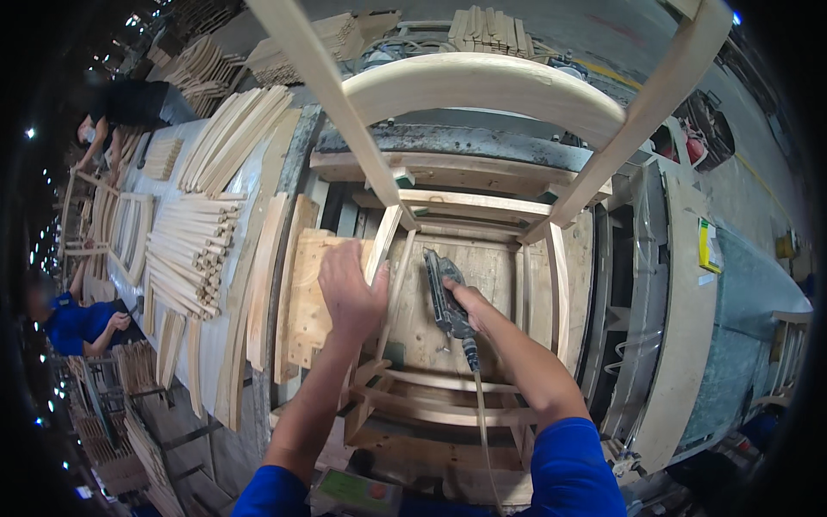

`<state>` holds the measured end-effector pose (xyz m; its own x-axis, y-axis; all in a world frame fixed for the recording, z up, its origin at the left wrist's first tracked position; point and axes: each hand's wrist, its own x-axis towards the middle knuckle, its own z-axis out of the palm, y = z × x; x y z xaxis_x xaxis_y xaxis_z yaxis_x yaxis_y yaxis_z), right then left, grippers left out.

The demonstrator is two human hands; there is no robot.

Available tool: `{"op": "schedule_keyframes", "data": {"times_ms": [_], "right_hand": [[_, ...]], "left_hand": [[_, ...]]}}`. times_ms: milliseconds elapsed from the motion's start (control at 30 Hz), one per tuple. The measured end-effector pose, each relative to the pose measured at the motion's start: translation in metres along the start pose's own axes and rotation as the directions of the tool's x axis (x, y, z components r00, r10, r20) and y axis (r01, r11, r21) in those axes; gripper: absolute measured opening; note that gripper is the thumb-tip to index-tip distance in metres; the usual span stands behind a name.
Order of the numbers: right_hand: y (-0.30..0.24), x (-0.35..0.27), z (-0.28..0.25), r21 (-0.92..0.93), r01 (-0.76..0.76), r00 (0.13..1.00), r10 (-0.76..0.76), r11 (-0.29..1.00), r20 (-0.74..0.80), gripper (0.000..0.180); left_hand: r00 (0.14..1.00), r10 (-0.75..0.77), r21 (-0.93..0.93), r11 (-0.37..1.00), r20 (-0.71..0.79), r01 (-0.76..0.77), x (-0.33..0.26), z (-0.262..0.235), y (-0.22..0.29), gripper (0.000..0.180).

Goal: The person assembles wooden chair frames on a workbench in a factory. They position the frame, use a hammer to align joints, and then use a pneumatic nail gun to fasten the components together. The process is repeated for multiple chairs.

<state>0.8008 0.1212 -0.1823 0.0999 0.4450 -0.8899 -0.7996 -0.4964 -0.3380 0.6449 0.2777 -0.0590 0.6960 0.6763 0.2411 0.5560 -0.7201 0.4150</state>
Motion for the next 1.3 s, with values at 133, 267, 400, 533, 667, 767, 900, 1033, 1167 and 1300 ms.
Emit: {"op": "schedule_keyframes", "data": {"times_ms": [133, 267, 400, 533, 667, 767, 900, 1033, 1167, 1300], "right_hand": [[0.001, 0.078, -0.01, 0.018, -0.015, 1.0, 0.016, 1.0, -0.025, 0.04], [-0.006, 0.12, -0.005, 0.078, -0.078, 0.994, 0.071, 0.994, 0.088, 0.041], [-0.015, 0.146, -0.001, 0.064, -0.066, 0.994, 0.06, 0.996, 0.094, 0.042], [-0.018, 0.164, 0.002, 0.061, -0.083, 0.995, 0.079, 0.995, 0.066, 0.04], [-0.021, 0.171, 0.0, 0.079, -0.112, 0.989, 0.103, 0.991, 0.109, 0.039], [-0.02, 0.175, 0.0, 0.038, -0.114, 0.991, 0.111, 0.993, 0.08, 0.044], [-0.015, 0.178, -0.002, 0.042, -0.099, 0.992, 0.095, 0.994, 0.086, 0.041], [-0.002, 0.168, 0.0, -0.088, -0.029, 0.997, 0.023, 0.996, -0.067, 0.055], [0.021, 0.149, -0.015, -0.373, -0.065, 0.968, -0.032, 0.926, -0.248, 0.07], [0.057, 0.11, -0.019, -0.349, -0.035, 0.931, -0.096, 0.936, -0.351, 0.062]], "left_hand": [[0.999, 0.0, 0.198, 0.98, 0.033, -0.006, 0.024, 0.038, -0.016, 0.07], [0.978, -0.085, 0.304, 0.952, 0.191, 0.024, 0.027, 0.039, -0.015, 0.075], [0.969, -0.13, 0.309, 0.949, 0.211, 0.06, 0.029, 0.039, -0.014, 0.076], [0.972, -0.107, 0.306, 0.951, 0.209, 0.039, 0.03, 0.04, -0.013, 0.075], [0.977, -0.08, 0.295, 0.955, 0.196, 0.019, 0.03, 0.039, -0.016, 0.074], [0.974, -0.09, 0.283, 0.959, 0.206, 0.028, 0.032, 0.039, -0.015, 0.074], [0.979, -0.084, 0.274, 0.961, 0.187, 0.03, 0.032, 0.039, -0.016, 0.073], [0.984, -0.071, 0.277, 0.961, 0.166, 0.022, 0.027, 0.038, -0.02, 0.071], [0.986, -0.048, 0.277, 0.961, 0.158, 0.003, 0.027, 0.04, -0.016, 0.068], [0.995, 0.041, 0.253, 0.965, 0.096, -0.064, 0.026, 0.038, -0.013, 0.065]]}}
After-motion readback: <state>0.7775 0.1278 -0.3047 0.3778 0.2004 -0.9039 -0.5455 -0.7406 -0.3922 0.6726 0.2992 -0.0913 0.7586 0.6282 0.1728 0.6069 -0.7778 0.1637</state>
